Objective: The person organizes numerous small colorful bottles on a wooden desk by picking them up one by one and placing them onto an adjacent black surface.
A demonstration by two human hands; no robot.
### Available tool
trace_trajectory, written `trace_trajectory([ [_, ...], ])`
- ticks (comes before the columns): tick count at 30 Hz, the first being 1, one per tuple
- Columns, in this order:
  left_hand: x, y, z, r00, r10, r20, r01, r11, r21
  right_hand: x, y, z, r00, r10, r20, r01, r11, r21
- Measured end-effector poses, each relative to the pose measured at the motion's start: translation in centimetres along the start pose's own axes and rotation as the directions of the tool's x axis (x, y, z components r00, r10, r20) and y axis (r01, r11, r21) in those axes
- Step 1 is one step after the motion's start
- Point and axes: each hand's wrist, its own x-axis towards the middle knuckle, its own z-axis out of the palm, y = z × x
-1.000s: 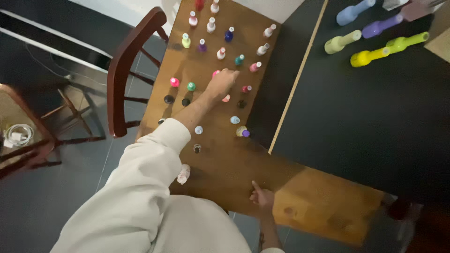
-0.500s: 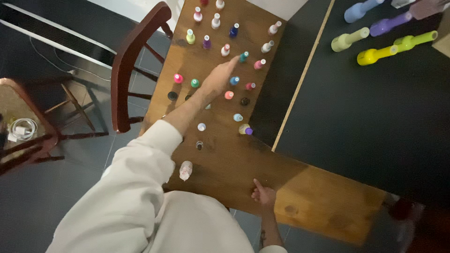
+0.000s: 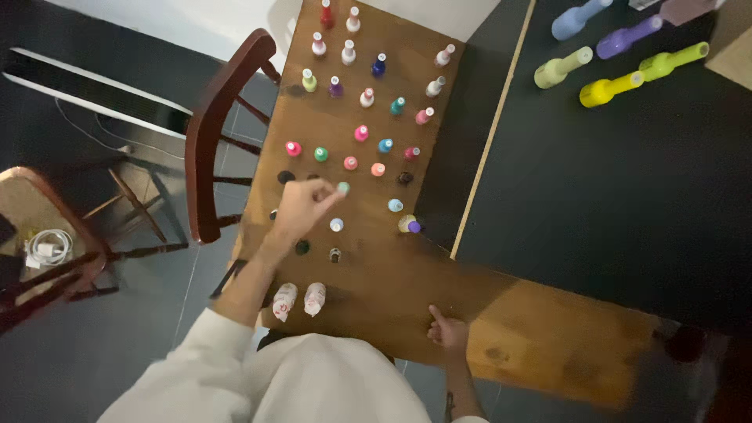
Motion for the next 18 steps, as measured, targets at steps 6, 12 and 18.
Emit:
trace_trajectory([
  [6,-3.0,-0.9,0.9,0.991,-0.136,0.013,0.137,0.987,-0.083,0.2,0.0,-0.1,0.995,-0.099,0.005,0.097,0.962,-0.255],
  [12,-2.5,0.1,1.3,0.985,-0.173,0.029,0.175,0.977,-0.122,-0.6,-0.3,-0.2,0.994,-0.111,0.001,0.109,0.975,-0.194],
  [18,-1.9,-1.4,2.3,0.989,-0.142,-0.037,0.139,0.988,-0.068,2.4,1.5,-0.6,0.998,0.036,0.053,-0.032,0.996,-0.083],
])
